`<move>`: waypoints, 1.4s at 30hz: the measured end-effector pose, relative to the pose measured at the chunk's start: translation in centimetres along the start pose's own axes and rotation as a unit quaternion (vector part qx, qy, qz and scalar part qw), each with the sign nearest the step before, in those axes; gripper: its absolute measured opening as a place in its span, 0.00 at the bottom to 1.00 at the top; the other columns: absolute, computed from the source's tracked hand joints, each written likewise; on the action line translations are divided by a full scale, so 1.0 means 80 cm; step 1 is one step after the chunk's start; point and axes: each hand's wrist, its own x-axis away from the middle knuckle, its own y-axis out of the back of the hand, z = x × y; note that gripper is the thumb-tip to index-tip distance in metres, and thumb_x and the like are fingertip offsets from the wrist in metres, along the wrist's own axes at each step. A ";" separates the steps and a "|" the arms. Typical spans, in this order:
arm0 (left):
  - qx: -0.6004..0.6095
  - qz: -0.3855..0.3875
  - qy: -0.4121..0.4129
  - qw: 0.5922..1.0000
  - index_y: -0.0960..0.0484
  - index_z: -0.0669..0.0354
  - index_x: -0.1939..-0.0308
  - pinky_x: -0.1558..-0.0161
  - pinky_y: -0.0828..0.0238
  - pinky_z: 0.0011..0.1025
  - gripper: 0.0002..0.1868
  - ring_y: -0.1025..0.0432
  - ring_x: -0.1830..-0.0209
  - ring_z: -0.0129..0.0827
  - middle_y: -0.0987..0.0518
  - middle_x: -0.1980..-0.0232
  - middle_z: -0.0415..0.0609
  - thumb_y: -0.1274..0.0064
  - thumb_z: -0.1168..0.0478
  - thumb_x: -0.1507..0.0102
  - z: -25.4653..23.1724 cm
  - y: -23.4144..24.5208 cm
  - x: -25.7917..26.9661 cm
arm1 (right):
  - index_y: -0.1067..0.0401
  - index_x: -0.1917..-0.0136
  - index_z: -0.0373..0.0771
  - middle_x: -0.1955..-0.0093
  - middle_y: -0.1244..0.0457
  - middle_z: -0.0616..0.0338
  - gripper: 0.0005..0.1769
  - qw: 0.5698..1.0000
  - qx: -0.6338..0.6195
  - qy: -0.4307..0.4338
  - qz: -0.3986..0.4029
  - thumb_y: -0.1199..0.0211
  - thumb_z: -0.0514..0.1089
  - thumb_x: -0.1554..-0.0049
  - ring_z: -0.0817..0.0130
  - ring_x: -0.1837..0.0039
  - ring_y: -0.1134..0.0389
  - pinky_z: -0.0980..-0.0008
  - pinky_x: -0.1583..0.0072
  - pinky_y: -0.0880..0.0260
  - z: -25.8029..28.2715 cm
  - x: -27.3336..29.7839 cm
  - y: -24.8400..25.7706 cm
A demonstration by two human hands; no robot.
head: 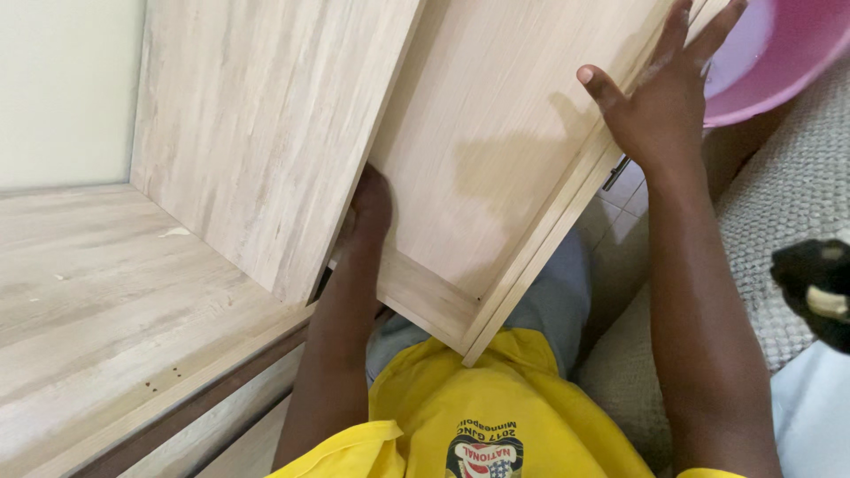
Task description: The person removes items from a wooden cabinet, including a cable, tape, and a box. They then wipe the interior surfaces with a cloth, repeatedly dipping it into a pink bucket of water. Finally, they place several items back into the cabinet.
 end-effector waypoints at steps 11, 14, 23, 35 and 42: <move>0.195 0.222 0.074 0.952 0.25 0.68 0.39 0.43 0.31 0.58 0.26 0.31 0.36 0.59 0.28 0.34 0.67 0.54 0.55 0.37 0.028 -0.069 0.047 | 0.67 0.12 0.29 0.19 0.96 0.41 0.66 0.996 0.016 0.079 -0.029 0.29 0.67 0.40 0.26 0.16 0.52 0.50 0.25 0.33 -0.032 -0.001 -0.017; 0.219 0.212 0.094 0.948 0.23 0.68 0.40 0.44 0.30 0.58 0.25 0.30 0.36 0.58 0.27 0.35 0.66 0.53 0.56 0.36 0.028 -0.062 0.026 | 0.67 0.12 0.30 0.18 0.96 0.42 0.69 0.999 0.012 0.046 -0.025 0.28 0.69 0.40 0.23 0.18 0.53 0.50 0.27 0.32 -0.025 -0.007 -0.013; 0.264 0.230 0.091 0.932 0.19 0.65 0.43 0.49 0.28 0.57 0.21 0.29 0.38 0.57 0.25 0.37 0.65 0.51 0.57 0.35 0.030 -0.020 0.048 | 0.72 0.14 0.34 0.17 0.85 0.28 0.70 0.999 -0.016 0.034 -0.023 0.24 0.66 0.39 0.26 0.17 0.56 0.47 0.23 0.41 -0.003 0.001 -0.003; 0.422 0.283 0.045 0.860 0.16 0.64 0.46 0.47 0.25 0.52 0.16 0.26 0.39 0.53 0.21 0.39 0.62 0.52 0.60 0.33 0.013 0.081 0.104 | 0.75 0.17 0.31 0.17 0.81 0.26 0.72 0.996 -0.058 0.054 -0.039 0.20 0.63 0.41 0.36 0.16 0.56 0.52 0.24 0.46 -0.001 -0.001 -0.004; 0.436 0.037 0.178 0.881 0.24 0.64 0.38 0.38 0.35 0.47 0.20 0.33 0.32 0.52 0.29 0.32 0.61 0.56 0.58 0.31 0.039 -0.030 0.018 | 0.79 0.16 0.23 0.12 0.80 0.46 0.76 0.996 -0.028 0.069 -0.046 0.25 0.64 0.43 0.28 0.15 0.56 0.48 0.22 0.48 -0.009 -0.001 -0.009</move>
